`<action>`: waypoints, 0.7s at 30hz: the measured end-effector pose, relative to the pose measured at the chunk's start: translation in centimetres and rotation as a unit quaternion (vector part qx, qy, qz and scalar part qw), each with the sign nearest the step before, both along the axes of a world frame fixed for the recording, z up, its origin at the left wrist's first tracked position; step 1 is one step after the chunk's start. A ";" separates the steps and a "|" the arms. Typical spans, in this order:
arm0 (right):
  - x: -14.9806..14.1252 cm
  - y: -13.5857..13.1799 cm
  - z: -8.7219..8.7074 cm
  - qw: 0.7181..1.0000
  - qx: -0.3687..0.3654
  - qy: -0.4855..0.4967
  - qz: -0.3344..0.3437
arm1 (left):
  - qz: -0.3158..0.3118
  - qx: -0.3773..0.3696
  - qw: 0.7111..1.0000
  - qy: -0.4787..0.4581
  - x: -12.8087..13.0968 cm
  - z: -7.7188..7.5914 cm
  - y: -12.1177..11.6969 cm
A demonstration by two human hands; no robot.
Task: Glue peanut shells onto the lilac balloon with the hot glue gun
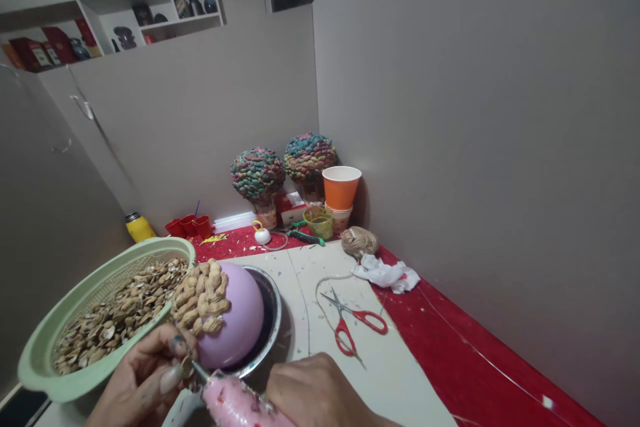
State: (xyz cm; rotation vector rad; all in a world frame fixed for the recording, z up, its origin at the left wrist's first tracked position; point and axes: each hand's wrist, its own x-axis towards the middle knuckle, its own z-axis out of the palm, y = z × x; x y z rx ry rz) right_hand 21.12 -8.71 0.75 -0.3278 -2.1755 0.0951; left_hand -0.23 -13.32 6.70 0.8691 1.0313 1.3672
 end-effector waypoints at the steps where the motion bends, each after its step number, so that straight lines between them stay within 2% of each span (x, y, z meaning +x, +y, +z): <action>1: 0.0 0.0 0.0 1.000 -0.007 0.009 0.005 | -0.004 0.003 1.000 0.001 0.0 -0.1 0.0; 9: -0.2 0.0 0.1 1.000 -0.009 0.019 0.012 | -0.022 -0.005 1.000 0.003 0.0 -0.4 0.1; 21: 0.3 -0.1 -1.3 1.000 0.013 -0.017 -0.021 | -0.026 0.001 1.000 -0.002 -0.1 -0.6 0.0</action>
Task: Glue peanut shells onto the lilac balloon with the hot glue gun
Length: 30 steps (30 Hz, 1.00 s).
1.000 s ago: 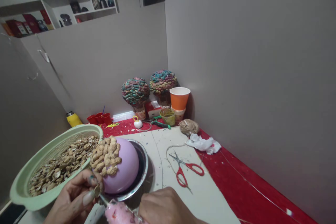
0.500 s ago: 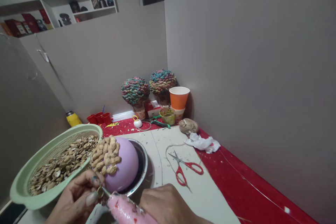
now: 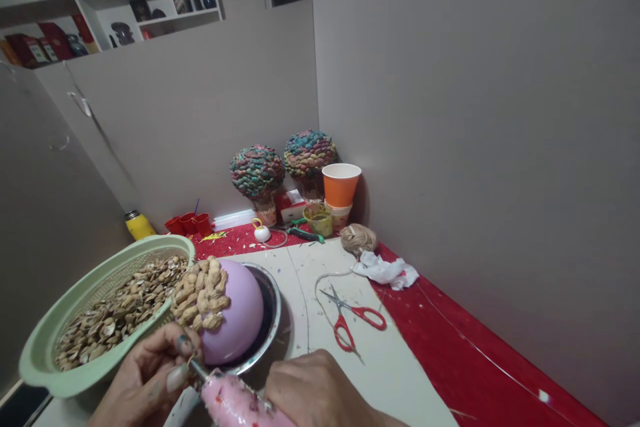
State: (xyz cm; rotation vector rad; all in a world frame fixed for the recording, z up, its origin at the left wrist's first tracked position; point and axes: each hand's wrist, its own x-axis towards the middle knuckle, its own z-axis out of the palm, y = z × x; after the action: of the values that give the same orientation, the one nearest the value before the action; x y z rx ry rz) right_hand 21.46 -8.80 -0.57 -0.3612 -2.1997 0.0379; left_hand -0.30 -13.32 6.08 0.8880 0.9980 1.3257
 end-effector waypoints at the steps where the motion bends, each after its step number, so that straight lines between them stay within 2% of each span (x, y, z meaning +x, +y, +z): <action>1: 0.0 0.0 0.0 1.000 0.001 0.000 0.000 | -0.002 0.001 1.000 -0.001 0.0 0.0 0.0; 9: -0.1 -0.1 0.8 1.000 -0.006 -0.015 0.020 | 0.000 -0.002 1.000 -0.007 -0.1 0.1 0.1; 14: 0.0 -0.3 0.8 0.999 0.006 -0.035 0.006 | -0.037 -0.004 0.999 0.001 -0.6 -0.1 0.3; 19: -0.2 -0.4 0.6 1.000 0.000 -0.014 -0.002 | -0.002 -0.007 1.000 0.010 -0.7 -0.1 0.2; 22: -0.4 -0.7 1.2 1.000 0.004 0.000 0.006 | -0.013 -0.008 1.000 0.020 -0.7 0.1 0.2; 27: -0.5 -1.2 2.6 0.997 0.059 -0.014 -0.042 | 0.008 -0.005 1.000 0.014 -0.2 0.3 0.0; 30: -0.5 -1.0 2.7 0.996 0.077 -0.026 -0.031 | 0.026 -0.007 1.000 0.008 0.1 0.6 -0.1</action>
State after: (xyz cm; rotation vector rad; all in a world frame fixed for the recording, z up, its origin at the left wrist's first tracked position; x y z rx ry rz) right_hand 20.99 -9.78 2.13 -0.3465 -2.2250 -0.1767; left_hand -0.20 -13.47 6.63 0.8680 1.0479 1.3547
